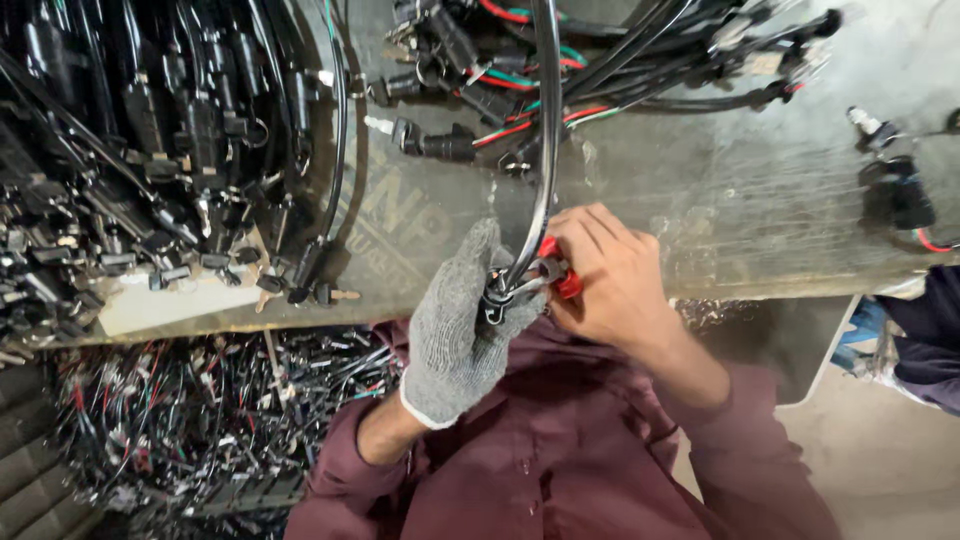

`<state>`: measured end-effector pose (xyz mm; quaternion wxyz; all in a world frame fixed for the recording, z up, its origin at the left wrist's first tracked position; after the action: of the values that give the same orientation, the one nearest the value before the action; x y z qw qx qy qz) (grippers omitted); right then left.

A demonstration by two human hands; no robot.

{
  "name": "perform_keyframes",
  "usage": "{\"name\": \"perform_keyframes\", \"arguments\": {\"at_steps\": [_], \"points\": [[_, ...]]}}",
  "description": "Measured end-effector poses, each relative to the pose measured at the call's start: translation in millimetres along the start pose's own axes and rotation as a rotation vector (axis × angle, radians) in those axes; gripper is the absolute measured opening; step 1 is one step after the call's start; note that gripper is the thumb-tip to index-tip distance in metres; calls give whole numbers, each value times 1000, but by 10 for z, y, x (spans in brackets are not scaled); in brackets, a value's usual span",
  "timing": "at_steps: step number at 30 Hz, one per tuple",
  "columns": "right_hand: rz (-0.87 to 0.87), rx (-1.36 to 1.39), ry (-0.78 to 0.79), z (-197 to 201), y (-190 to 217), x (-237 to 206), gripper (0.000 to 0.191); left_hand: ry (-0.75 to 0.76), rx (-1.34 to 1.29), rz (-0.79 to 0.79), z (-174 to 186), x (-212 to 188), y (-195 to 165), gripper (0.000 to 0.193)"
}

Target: The person strips the outer insulation from electrical wires at a workbench. They hold a wire in one hand, use red-handled pliers to cut and pull the insulation off the ends, and set the processed wires aside with other finished wires on the table.

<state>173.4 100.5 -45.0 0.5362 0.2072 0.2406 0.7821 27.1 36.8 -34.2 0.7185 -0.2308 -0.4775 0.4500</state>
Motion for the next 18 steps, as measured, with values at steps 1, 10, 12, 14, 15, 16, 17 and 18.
{"name": "perform_keyframes", "arguments": {"at_steps": [1, 10, 12, 14, 15, 16, 17, 18], "points": [[-5, -13, -7, 1, -2, -1, 36, 16, 3, 23, -24, -9, 19, 72], [-231, -219, 35, -105, -193, -140, 30, 95, 154, 36, -114, 25, 21, 69], [-245, -214, 32, -107, -217, -149, 32, 84, 137, 55, -110, 28, 24, 67], [-250, -166, 41, -113, -232, -156, 32, 76, 121, 28, -115, 48, 0, 66], [-238, -149, 17, -92, -222, -162, 30, 64, 121, 10, -110, 59, -12, 65], [-233, -129, -3, -79, -221, -166, 28, 68, 118, 12, -121, 68, -4, 64], [-232, -109, -19, -66, -220, -176, 26, 75, 113, 18, -131, 73, 7, 64], [-235, -107, -12, -76, -223, -181, 26, 76, 111, 11, -140, 83, 6, 64]]}}
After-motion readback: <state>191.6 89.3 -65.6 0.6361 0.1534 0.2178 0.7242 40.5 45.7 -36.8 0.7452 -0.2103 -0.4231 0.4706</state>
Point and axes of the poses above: each hand's wrist, its own x-axis towards the middle knuckle, its own z-axis out of the back of the hand, y = z × x, the point moved 8 cm from there along x, towards the middle knuckle, and after that the axes turned 15 degrees about -z, right-handed, at the moved point
